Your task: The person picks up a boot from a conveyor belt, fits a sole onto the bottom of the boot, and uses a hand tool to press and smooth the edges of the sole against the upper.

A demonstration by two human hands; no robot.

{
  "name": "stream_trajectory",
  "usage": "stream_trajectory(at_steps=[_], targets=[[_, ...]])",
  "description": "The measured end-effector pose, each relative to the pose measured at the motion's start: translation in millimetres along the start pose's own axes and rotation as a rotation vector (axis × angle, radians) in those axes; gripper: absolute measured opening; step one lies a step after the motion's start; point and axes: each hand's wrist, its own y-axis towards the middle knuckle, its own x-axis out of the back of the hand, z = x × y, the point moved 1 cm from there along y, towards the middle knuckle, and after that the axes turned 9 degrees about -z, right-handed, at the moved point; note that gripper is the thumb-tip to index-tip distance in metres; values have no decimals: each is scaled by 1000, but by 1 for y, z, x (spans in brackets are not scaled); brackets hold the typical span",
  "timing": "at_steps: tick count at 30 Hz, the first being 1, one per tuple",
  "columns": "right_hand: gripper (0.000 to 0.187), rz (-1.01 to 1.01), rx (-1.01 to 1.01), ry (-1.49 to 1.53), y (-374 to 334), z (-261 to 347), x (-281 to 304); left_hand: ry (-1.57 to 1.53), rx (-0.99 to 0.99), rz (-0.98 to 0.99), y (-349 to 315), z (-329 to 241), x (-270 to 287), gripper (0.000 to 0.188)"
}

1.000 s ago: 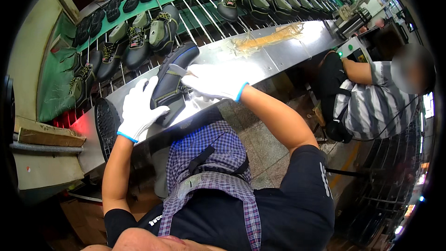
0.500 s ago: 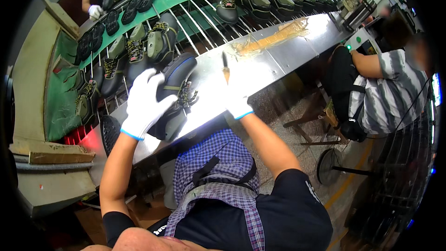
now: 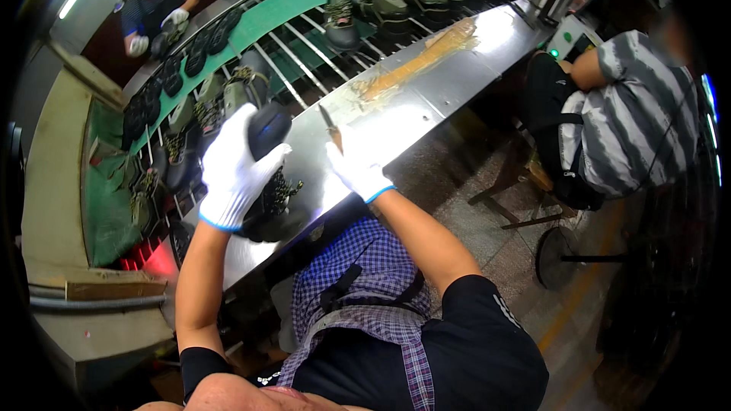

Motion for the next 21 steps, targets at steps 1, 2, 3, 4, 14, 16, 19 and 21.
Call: stream_trajectory(at_steps=[1, 2, 3, 4, 14, 16, 19, 21], targets=[[51, 71, -51, -4, 0, 8, 6, -24, -65, -117, -11, 0, 25, 82], [47, -56, 122, -32, -1, -18, -3, -124, -135, -178, -17, -4, 52, 86], [42, -186, 306, -63, 4, -46, -11, -226, -204, -253, -25, -2, 72, 91], [35, 5, -88, 406, 13, -51, -14, -322, -177, -233, -48, 13, 89, 98], [47, 165, 118, 69, -32, 3, -6, -109, 522, 168, -170, 93, 61, 86], [52, 277, 198, 87, -40, 40, 12, -151, 538, 210, -163, 102, 59, 84], [56, 243, 670, -6, -55, 96, 36, -263, 393, 188, -136, 111, 47, 83], [53, 259, 701, -62, -60, 105, 35, -242, 324, 319, -109, 104, 45, 81]])
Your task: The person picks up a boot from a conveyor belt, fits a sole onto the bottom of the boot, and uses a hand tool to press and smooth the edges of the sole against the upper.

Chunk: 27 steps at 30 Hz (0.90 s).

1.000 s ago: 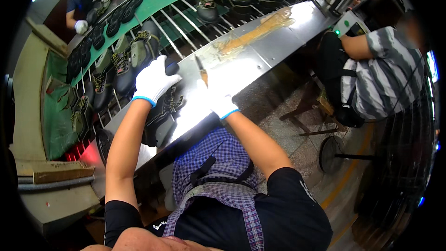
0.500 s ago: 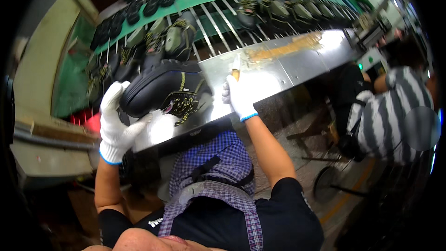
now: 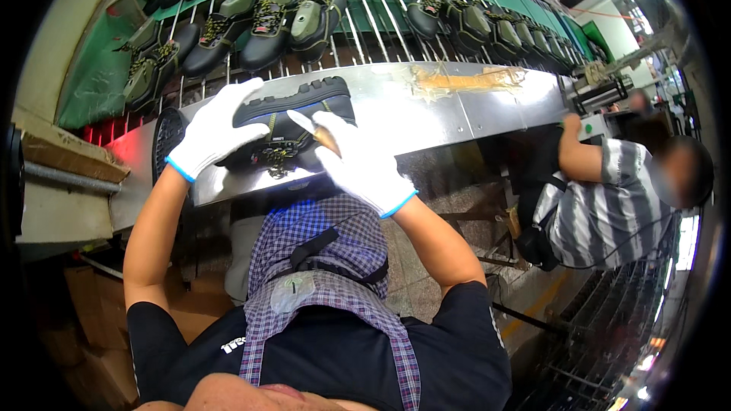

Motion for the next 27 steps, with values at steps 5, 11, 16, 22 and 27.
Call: stream_trajectory(at_steps=[5, 11, 16, 22, 27], targets=[[49, 296, -75, -206, 27, 44, 3, -40, -114, 81, 33, 9, -24, 71], [39, 59, 8, -118, 26, -28, 21, -51, -117, 110, 20, -5, -15, 65], [39, 21, -93, -262, -4, -51, 42, 135, -240, 27, 33, -17, -21, 59], [44, 110, -373, -140, -9, -69, 19, 265, -215, 97, 75, -56, -71, 113], [37, 137, -333, -18, 35, -15, -6, 359, -75, 89, 85, -64, -97, 98]])
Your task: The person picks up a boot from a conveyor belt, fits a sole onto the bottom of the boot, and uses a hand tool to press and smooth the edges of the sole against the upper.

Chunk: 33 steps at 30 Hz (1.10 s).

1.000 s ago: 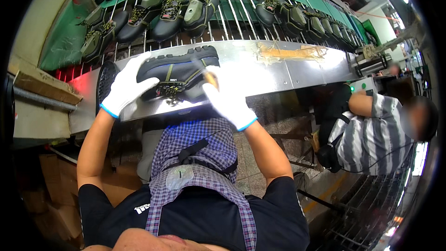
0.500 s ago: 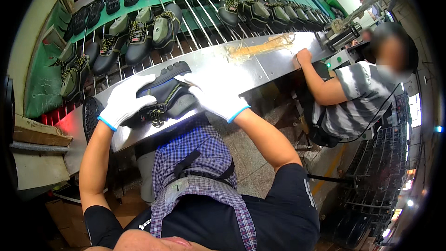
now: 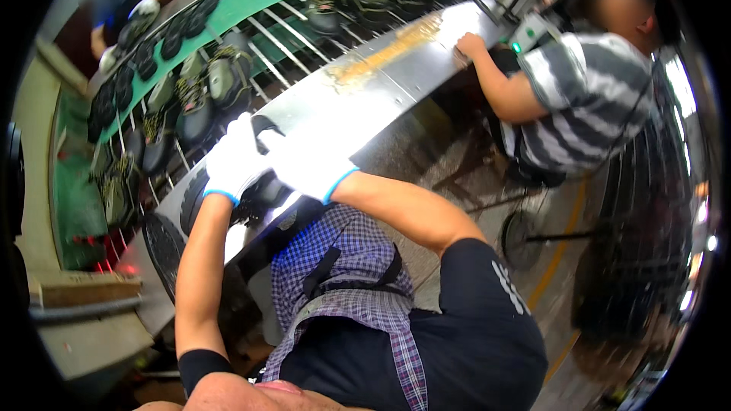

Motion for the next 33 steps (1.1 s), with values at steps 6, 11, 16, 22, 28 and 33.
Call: stream_trajectory(at_steps=[6, 11, 16, 22, 28, 33], targets=[[29, -66, 167, -15, -24, 1, 12, 69, -111, -122, -7, 5, -12, 90], [41, -125, -63, 127, -26, -72, 23, 6, -60, -43, -7, -6, 6, 115], [44, -182, -326, 275, -42, -120, 19, -55, -92, 3, -1, -14, 13, 118], [47, -291, -65, 227, -34, -68, -20, -26, -83, -40, -2, -4, 6, 115], [39, -383, 98, 128, -40, -43, -3, -70, -163, -87, -6, -7, 7, 105], [40, -207, -33, 196, -52, -58, 17, -74, -238, -142, -14, 2, 5, 105]])
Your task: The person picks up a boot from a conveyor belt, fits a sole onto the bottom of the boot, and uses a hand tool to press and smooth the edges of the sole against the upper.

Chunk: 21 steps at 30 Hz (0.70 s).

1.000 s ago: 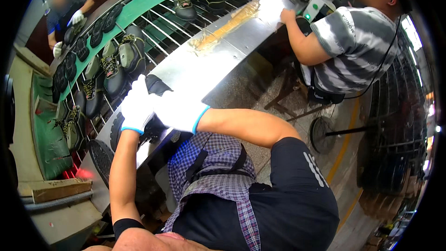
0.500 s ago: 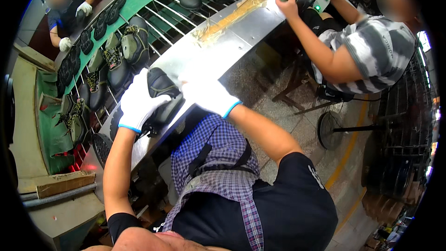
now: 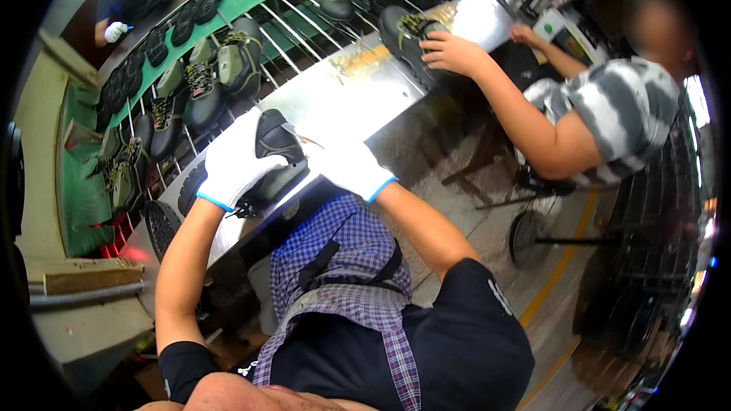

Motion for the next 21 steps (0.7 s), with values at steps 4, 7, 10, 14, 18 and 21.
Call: stream_trajectory(at_steps=[4, 7, 10, 14, 18, 21], targets=[[44, -131, -133, 75, -15, -2, 20, 27, -56, 16, -1, 5, -2, 106], [46, 59, -19, -61, -13, -3, -8, -127, -181, 89, -1, 8, 4, 101], [48, 68, -31, -168, -18, -14, 14, -127, -307, -97, -14, 8, 4, 88], [48, 64, 81, -520, 20, -51, 41, -102, -84, -407, -93, 2, 31, 70], [38, -44, 299, -511, 85, -57, 32, -265, 359, -458, -181, -8, 24, 63], [39, 72, 251, -66, 146, -67, -16, -258, 398, -496, -213, -18, 6, 64]])
